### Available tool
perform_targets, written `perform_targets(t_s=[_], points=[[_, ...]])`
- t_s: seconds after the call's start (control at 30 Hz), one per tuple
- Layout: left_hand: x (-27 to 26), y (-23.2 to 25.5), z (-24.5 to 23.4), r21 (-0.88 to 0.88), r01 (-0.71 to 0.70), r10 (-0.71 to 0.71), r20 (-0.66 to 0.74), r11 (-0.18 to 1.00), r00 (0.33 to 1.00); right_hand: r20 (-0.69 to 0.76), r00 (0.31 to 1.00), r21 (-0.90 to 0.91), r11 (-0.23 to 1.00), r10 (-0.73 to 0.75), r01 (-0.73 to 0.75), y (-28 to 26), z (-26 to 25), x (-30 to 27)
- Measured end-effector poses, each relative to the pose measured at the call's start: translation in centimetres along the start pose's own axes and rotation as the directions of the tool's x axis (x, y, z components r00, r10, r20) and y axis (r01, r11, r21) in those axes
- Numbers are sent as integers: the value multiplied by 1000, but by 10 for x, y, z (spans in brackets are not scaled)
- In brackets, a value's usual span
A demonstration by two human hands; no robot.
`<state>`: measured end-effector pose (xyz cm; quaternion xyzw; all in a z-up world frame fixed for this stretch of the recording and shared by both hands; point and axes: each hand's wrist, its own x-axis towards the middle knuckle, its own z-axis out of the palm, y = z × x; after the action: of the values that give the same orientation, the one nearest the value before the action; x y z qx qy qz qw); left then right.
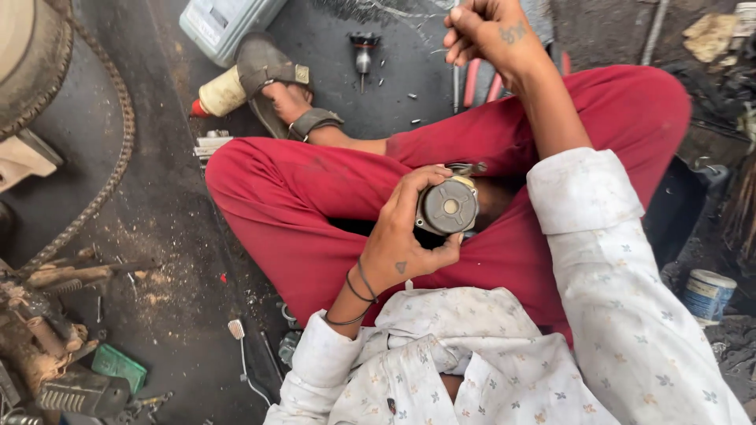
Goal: Repairing and assembling a motorcycle carburetor while sitting on the floor.
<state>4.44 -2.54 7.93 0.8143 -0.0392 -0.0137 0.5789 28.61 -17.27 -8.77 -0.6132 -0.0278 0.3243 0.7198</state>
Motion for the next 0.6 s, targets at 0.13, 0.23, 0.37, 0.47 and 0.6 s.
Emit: perform_targets(t_s=[0.13, 0.23, 0.37, 0.47, 0.6], points=[[-12, -3, 23, 86, -33, 39, -68, 996, 997, -45, 996, -56, 996, -77, 75, -44, 5, -62], [-14, -12, 36, 177, -34, 57, -126, 984, 990, -113, 985, -97, 988, -130, 120, -50, 5, -115], [-16, -22, 47, 230, -26, 68, -177, 973, 982, -174, 975, -87, 988, -138, 125, -51, 21, -175], [-17, -27, 54, 252, -23, 79, -212, 967, 974, -201, 976, 1, 997, -79, 80, -44, 30, -209], [-16, -26, 55, 303, -33, 108, -234, 952, 966, -184, 983, 194, 981, 5, 31, -36, 27, -234]])
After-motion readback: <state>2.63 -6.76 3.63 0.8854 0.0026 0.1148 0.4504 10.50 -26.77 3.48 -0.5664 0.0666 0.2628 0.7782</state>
